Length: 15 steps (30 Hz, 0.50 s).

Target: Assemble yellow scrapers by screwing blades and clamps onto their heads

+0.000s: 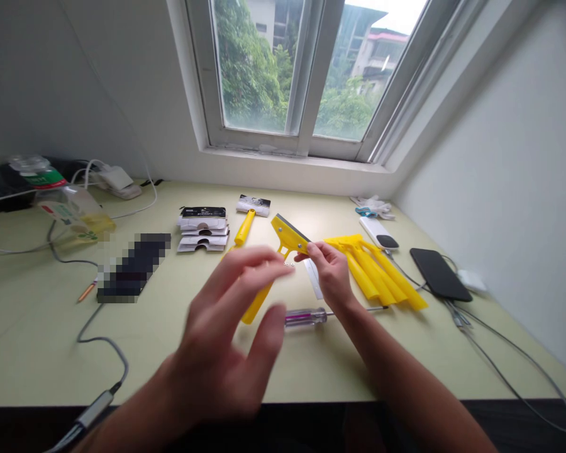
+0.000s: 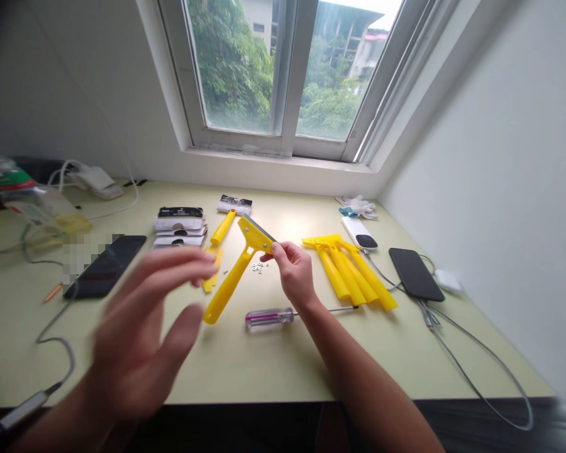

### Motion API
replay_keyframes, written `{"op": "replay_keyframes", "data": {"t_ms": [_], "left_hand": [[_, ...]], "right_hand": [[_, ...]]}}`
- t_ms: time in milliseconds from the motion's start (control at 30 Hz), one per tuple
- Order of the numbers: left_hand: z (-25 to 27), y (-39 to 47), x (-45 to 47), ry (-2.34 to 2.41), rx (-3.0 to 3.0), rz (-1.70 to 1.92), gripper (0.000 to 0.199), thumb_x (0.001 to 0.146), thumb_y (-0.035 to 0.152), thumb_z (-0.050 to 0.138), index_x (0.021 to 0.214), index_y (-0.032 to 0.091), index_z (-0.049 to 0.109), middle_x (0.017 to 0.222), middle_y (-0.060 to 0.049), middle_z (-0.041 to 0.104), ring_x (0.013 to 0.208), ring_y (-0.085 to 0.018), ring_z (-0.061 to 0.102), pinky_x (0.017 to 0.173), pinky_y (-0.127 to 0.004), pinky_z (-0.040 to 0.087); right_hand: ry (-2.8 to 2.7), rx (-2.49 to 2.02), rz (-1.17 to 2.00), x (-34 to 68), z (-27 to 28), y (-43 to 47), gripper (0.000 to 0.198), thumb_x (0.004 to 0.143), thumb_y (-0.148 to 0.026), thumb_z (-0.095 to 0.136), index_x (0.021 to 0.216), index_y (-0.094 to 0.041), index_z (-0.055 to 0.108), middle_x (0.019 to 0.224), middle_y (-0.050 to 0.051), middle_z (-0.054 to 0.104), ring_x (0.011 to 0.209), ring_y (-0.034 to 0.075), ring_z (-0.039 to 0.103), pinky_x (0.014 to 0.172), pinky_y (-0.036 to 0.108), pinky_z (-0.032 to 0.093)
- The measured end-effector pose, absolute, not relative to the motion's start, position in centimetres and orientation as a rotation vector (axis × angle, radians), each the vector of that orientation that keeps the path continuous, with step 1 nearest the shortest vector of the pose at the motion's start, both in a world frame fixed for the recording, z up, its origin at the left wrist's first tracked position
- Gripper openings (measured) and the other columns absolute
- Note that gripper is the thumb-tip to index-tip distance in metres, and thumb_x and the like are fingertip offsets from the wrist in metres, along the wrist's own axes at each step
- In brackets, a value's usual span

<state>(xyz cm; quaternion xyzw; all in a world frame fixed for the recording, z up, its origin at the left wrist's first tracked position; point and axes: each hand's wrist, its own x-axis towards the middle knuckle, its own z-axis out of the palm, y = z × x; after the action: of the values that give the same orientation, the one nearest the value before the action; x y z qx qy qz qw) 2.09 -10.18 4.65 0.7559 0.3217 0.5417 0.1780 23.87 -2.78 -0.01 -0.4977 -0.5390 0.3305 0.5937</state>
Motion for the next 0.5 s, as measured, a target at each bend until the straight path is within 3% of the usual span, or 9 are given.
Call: {"op": "replay_keyframes", "data": {"t_ms": [100, 200, 300, 400, 500], "left_hand": [[3.9, -4.1, 4.1, 1.02, 1.993, 1.13, 0.047, 0.089, 0.033, 0.061, 0.134, 0.023, 0.054, 0.125, -0.014, 0.059, 0.105, -0.028, 0.062, 0.082, -0.04, 0.056], [2.1, -0.5, 4.1, 0.68, 1.651, 0.653, 0.035, 0.093, 0.038, 0.054, 0.119, 0.016, 0.059, 0.101, -0.011, 0.067, 0.08, -0.02, 0.068, 0.067, -0.032, 0.057], [1.2, 0.5, 2.7, 0.566, 1.504, 0.601, 0.029, 0.088, 0.037, 0.062, 0.107, 0.014, 0.059, 0.081, -0.003, 0.062, 0.058, -0.013, 0.061, 0.056, -0.026, 0.052], [1.2, 0.8, 0.8, 0.693, 1.749, 0.647, 0.025, 0.086, 0.039, 0.065, 0.098, 0.017, 0.062, 0.069, 0.002, 0.056, 0.05, -0.01, 0.053, 0.048, -0.023, 0.044], [1.0, 0.8, -0.7, 0.8, 2.125, 0.591, 0.026, 0.09, 0.041, 0.059, 0.101, 0.019, 0.068, 0.077, -0.002, 0.065, 0.064, -0.015, 0.06, 0.058, -0.026, 0.046]], "right_hand": [[-1.243, -1.125, 0.779, 23.3, -0.1, -3.1, 0.027, 0.09, -0.042, 0.058, 0.08, -0.02, 0.07, 0.078, 0.004, 0.075, 0.079, 0.019, 0.069, 0.084, 0.035, 0.052], [-1.278, -1.114, 0.812, 23.2, 0.1, -3.0, 0.028, 0.091, -0.044, 0.057, 0.083, -0.02, 0.069, 0.083, 0.005, 0.075, 0.083, 0.019, 0.07, 0.086, 0.036, 0.052], [-1.395, -1.223, 0.871, 24.4, 0.7, -3.1, 0.038, 0.094, -0.049, 0.049, 0.105, -0.018, 0.068, 0.089, 0.008, 0.076, 0.085, 0.021, 0.07, 0.082, 0.038, 0.053], [-1.699, -1.441, 0.737, 25.9, 1.3, -4.8, 0.054, 0.093, -0.05, 0.05, 0.138, -0.021, 0.049, 0.109, 0.011, 0.073, 0.095, 0.024, 0.069, 0.085, 0.043, 0.053], [-2.232, -1.538, 0.418, 26.5, 0.8, -7.8, 0.052, 0.086, -0.046, 0.062, 0.133, -0.024, 0.055, 0.126, 0.013, 0.065, 0.111, 0.031, 0.061, 0.095, 0.052, 0.049]]}}
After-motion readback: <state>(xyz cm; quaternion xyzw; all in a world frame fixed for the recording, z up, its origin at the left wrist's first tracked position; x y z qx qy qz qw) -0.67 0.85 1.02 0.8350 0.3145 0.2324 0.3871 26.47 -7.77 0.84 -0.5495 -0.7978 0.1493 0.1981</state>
